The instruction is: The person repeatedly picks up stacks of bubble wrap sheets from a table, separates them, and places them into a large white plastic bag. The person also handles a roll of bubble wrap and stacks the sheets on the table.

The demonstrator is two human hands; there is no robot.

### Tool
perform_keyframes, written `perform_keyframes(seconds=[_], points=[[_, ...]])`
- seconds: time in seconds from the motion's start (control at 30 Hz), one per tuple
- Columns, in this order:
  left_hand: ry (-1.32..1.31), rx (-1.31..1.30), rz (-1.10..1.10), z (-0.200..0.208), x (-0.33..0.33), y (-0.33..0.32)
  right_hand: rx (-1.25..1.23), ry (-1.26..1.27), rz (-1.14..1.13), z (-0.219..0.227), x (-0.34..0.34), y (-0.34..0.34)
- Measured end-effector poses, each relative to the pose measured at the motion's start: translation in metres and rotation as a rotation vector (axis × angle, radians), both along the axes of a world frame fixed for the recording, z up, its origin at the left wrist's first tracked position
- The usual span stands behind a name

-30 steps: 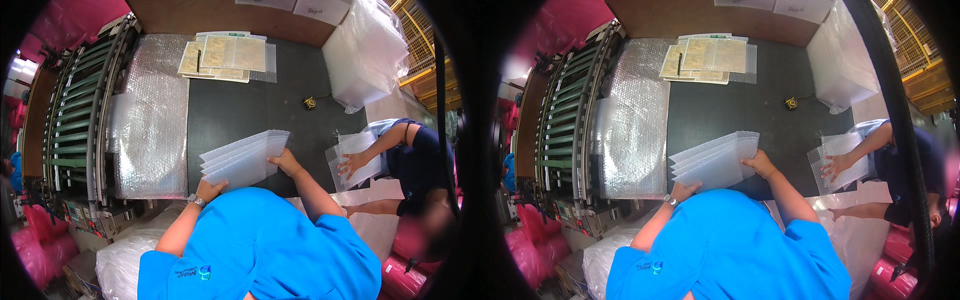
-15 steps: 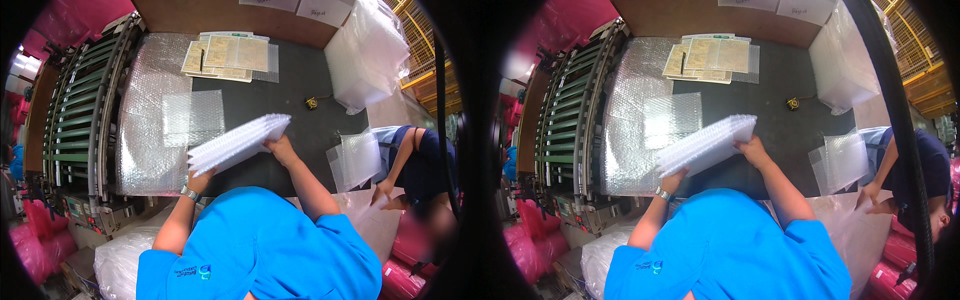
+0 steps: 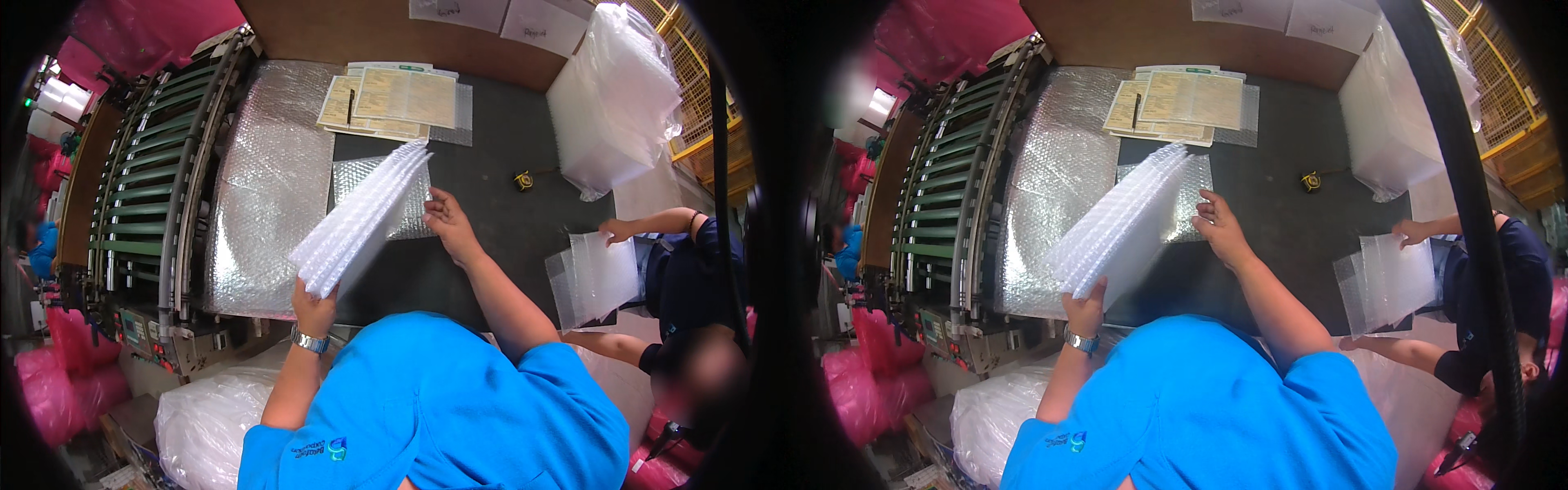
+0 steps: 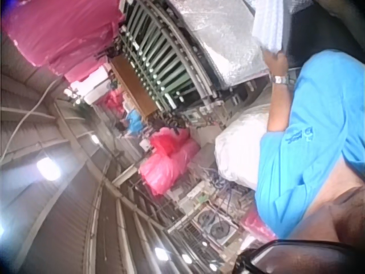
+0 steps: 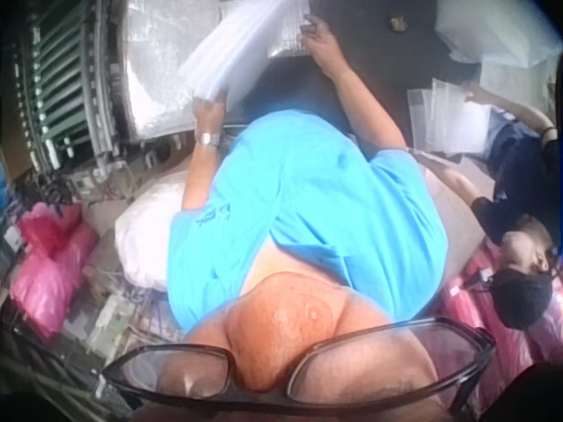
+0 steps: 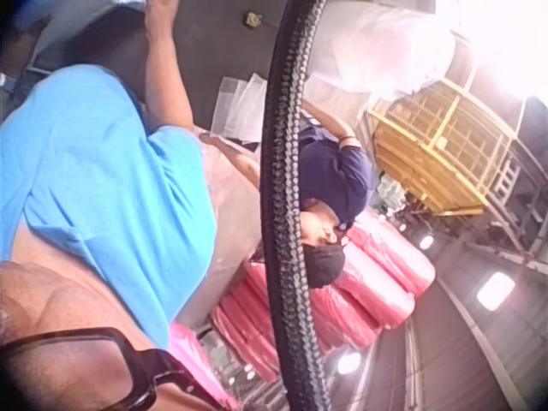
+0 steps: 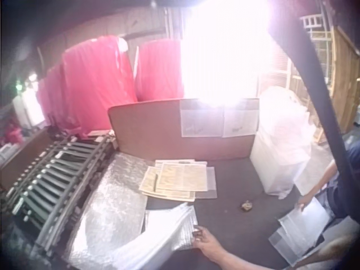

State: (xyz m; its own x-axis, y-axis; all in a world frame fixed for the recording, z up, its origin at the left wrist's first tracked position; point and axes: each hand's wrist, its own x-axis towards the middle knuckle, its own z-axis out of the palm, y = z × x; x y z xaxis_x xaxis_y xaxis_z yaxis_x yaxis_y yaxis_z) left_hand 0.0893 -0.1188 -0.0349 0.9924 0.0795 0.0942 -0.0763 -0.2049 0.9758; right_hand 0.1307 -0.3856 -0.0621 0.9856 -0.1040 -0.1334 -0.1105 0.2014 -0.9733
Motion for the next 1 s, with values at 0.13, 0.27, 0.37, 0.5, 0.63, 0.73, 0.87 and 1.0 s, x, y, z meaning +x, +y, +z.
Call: perform_keyframes(seconds=[0.13, 0.27, 0.37, 0.5, 0.63, 0.73, 0.87, 1.0], points=[[-0.184, 0.234, 0.062, 0.001, -0.005, 0.011, 0.019, 0.080, -0.025, -0.010, -0.012, -0.010], [-0.290, 0.243, 0.141, 0.011, -0.014, 0.013, -0.033, 0.151, 0.004, -0.019, -0.024, -0.011], [-0.284, 0.204, 0.188, 0.012, -0.022, 0.015, -0.039, 0.208, 0.052, -0.036, -0.031, -0.009], [-0.236, 0.241, 0.223, 0.009, -0.033, 0.022, -0.024, 0.254, 0.129, -0.032, -0.035, 0.002], [-0.216, 0.242, 0.266, 0.013, -0.042, 0.021, -0.010, 0.259, 0.182, -0.031, -0.033, 0.010], [-0.173, 0.255, 0.287, 0.016, -0.047, 0.022, -0.007, 0.252, 0.204, -0.022, -0.032, 0.013], [-0.241, 0.340, 0.324, 0.019, -0.051, 0.021, 0.013, 0.202, 0.254, -0.006, -0.020, 0.015], [-0.271, 0.337, 0.348, 0.014, -0.056, 0.023, 0.007, 0.043, 0.239, 0.034, 0.003, 0.021]])
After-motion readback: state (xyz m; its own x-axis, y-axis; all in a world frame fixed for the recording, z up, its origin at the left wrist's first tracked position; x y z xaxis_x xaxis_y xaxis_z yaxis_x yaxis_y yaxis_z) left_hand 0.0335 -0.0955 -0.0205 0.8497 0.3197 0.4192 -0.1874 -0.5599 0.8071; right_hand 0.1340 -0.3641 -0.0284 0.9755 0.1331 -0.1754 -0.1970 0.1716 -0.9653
